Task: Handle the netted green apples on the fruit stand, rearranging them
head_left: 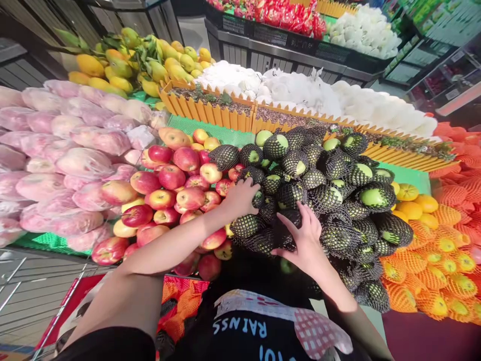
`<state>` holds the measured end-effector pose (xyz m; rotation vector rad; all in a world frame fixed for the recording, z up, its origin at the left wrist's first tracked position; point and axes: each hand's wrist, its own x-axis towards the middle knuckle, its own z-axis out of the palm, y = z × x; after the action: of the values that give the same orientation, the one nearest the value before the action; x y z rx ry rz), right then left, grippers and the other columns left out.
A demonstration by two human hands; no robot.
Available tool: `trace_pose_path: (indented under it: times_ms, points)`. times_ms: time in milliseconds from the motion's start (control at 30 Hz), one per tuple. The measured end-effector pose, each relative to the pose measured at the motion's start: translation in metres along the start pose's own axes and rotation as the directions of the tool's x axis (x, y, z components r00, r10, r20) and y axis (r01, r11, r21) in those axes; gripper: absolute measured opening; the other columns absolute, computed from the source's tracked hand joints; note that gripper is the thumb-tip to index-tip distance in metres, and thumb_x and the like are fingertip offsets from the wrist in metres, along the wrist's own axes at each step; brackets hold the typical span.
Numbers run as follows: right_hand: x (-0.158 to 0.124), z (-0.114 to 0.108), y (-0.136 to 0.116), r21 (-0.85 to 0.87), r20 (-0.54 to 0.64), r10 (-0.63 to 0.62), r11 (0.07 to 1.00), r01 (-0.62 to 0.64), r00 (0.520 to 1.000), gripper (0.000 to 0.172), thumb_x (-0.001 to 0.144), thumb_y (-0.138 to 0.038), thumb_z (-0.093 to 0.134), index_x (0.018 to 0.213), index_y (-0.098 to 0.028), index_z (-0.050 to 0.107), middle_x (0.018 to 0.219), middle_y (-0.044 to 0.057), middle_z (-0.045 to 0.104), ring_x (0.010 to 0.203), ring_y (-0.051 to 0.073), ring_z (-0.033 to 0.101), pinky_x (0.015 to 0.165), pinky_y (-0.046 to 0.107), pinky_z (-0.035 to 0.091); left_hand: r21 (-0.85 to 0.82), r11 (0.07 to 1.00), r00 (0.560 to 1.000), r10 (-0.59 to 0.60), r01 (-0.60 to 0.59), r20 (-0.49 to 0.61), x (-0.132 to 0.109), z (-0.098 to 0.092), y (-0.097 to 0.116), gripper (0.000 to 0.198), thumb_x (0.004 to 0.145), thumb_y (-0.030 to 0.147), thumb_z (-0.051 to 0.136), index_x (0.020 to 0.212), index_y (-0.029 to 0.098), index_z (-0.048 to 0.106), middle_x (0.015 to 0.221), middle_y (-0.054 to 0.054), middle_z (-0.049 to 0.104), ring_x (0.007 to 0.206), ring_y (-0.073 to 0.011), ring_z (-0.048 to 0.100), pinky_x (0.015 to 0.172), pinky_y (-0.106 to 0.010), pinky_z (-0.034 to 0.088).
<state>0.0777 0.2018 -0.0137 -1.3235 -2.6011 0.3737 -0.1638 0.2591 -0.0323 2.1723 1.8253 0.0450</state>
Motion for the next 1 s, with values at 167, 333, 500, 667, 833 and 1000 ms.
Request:
trace_pose_path:
  times_ms: [167,333,500,667,833,1000]
  points:
    - [-0.004,-0.002,-0.020,-0.017,-0.193,-0.210,0.977,0.211,0.958,0.049,0.089,-0.038,0.074,0.133,-0.020,0.064,0.155,0.019,0.042,0.144,0.041,0.035,0.113,0.064,0.036,-0.548,0.837,0.988,-0.071,-0.014,-0.134,-0.010,-0.009,-0.047,0.054,0.066,0.045,0.078,0.113,0.020,0.067,0.110,-0.007,0.068,0.100,-0.0281,0.065,0.090,-0.041,0.053]
    - [0.011,0.001,-0.032,0.043,-0.232,-0.302,0.946,0.320,0.924,0.021,0.095,-0.024,0.066,0.114,-0.016,0.071,0.128,0.012,0.070,0.128,0.030,0.056,0.105,0.047,0.052,-0.976,0.184,0.907,-0.380,-0.120,-0.183,-0.039,-0.025,-0.093,0.056,0.059,0.048,0.082,0.104,0.020,0.066,0.097,-0.003,0.071,0.085,-0.0211,0.065,0.081,-0.038,0.054]
    - [0.060,-0.016,-0.036,-0.192,-0.075,-0.210,0.962,0.192,0.975,0.025,0.094,-0.018,0.061,0.117,-0.018,0.071,0.132,0.012,0.068,0.128,0.033,0.056,0.107,0.050,0.051,-0.947,0.141,0.795,-0.516,-0.288,-0.318,-0.078,-0.042,-0.114,0.068,0.054,0.070,0.078,0.103,0.026,0.065,0.095,0.000,0.071,0.097,-0.0279,0.065,0.080,-0.045,0.057]
    - [0.139,-0.020,-0.040,-0.397,0.242,0.053,0.917,0.049,0.969,0.029,0.092,-0.025,0.065,0.119,-0.012,0.067,0.128,0.021,0.066,0.120,0.037,0.059,0.101,0.049,0.050,-0.903,0.252,0.681,-0.594,-0.348,-0.428,-0.096,-0.027,-0.107,0.062,0.053,0.061,0.086,0.101,0.026,0.066,0.099,-0.001,0.069,0.095,-0.0265,0.065,0.090,-0.046,0.054]
    - [0.199,0.011,-0.016,-0.438,0.413,0.203,0.899,-0.002,0.888,0.061,0.071,-0.041,0.089,0.119,-0.011,0.066,0.116,0.021,0.072,0.106,0.038,0.068,0.084,0.042,0.057,-0.891,0.276,0.679,-0.577,-0.360,-0.453,-0.099,-0.005,-0.099,0.074,0.054,0.066,0.084,0.107,0.020,0.062,0.103,-0.006,0.068,0.094,-0.0267,0.066,0.086,-0.043,0.055]
    - [0.206,0.020,-0.001,-0.461,0.414,0.242,0.887,-0.027,0.878,0.064,0.070,-0.046,0.088,0.120,-0.011,0.067,0.122,0.023,0.069,0.114,0.040,0.066,0.088,0.045,0.056,-0.830,0.476,0.691,-0.495,-0.291,-0.527,-0.098,-0.001,-0.072,0.066,0.067,0.062,0.078,0.115,0.019,0.059,0.113,-0.009,0.067,0.100,-0.0278,0.066,0.089,-0.042,0.055]
